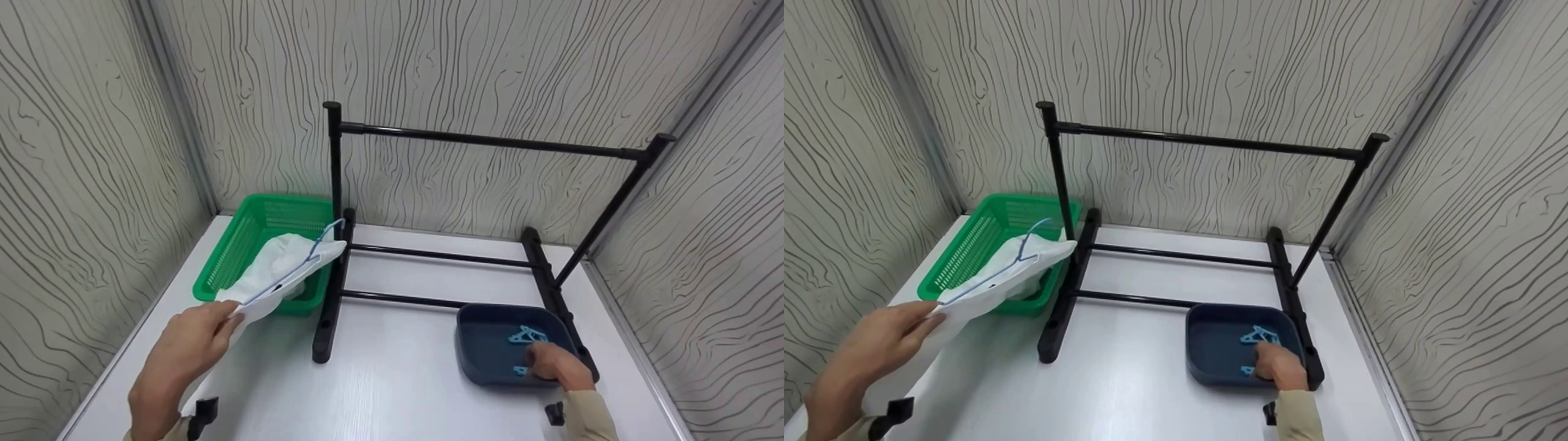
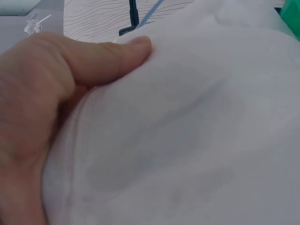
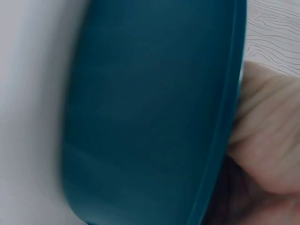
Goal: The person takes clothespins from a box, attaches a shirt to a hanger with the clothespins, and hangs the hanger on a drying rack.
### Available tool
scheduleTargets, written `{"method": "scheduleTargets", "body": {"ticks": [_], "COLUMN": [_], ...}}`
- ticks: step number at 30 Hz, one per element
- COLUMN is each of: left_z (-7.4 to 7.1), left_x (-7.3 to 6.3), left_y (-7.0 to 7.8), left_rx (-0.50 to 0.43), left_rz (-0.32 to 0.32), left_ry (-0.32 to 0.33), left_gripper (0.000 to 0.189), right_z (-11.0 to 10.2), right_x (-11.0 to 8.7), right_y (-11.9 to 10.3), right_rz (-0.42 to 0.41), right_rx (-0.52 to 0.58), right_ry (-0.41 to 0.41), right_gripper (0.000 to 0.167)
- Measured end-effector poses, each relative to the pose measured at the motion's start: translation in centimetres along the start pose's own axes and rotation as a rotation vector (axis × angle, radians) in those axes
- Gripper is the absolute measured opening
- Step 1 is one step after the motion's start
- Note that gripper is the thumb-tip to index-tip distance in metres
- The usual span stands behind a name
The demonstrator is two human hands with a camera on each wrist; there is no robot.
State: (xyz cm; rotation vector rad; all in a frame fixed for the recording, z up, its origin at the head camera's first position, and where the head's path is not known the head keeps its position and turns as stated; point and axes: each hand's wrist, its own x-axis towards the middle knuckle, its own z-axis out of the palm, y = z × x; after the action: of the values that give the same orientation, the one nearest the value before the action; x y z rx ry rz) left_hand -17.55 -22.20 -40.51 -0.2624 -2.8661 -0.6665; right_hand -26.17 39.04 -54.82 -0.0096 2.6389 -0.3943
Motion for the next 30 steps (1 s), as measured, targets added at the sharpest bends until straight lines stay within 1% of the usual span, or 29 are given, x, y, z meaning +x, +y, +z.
{"method": "scheduleTargets", "body": {"ticks": [5, 10, 14, 20, 23, 27, 30], "left_z": [-0.2, -0.4, -0.5, -0.5, -0.4, -0.2, -0.2], "left_x": [0.1, 0.1, 0.2, 0.3, 0.4, 0.4, 0.4], "left_y": [0.1, 0.4, 0.6, 0.9, 0.9, 0.9, 1.0], "left_rx": [-0.039, -0.097, -0.105, -0.093, -0.099, -0.13, -0.157], "left_rz": [0.01, 0.01, 0.024, 0.041, 0.048, 0.068, 0.084], "left_ry": [-0.019, -0.048, -0.036, -0.017, -0.011, -0.017, -0.014], "left_gripper": [0.022, 0.026, 0.026, 0.022, 0.019, 0.017, 0.014], "right_z": [0.0, 0.0, -0.1, -0.3, -0.4, -0.7, -1.0], "right_x": [-0.2, -0.2, -0.1, 0.0, -0.1, -0.3, -0.5], "right_y": [0.1, 0.1, 0.2, 0.4, 0.4, 0.5, 0.5], "right_rz": [0.026, 0.059, 0.064, 0.062, 0.061, 0.046, 0.045], "right_rx": [-0.002, 0.014, 0.018, 0.022, 0.009, -0.008, 0.01], "right_ry": [0.018, 0.023, 0.031, 0.062, 0.07, 0.1, 0.141], "right_gripper": [0.013, 0.019, 0.021, 0.015, 0.016, 0.018, 0.016]}}
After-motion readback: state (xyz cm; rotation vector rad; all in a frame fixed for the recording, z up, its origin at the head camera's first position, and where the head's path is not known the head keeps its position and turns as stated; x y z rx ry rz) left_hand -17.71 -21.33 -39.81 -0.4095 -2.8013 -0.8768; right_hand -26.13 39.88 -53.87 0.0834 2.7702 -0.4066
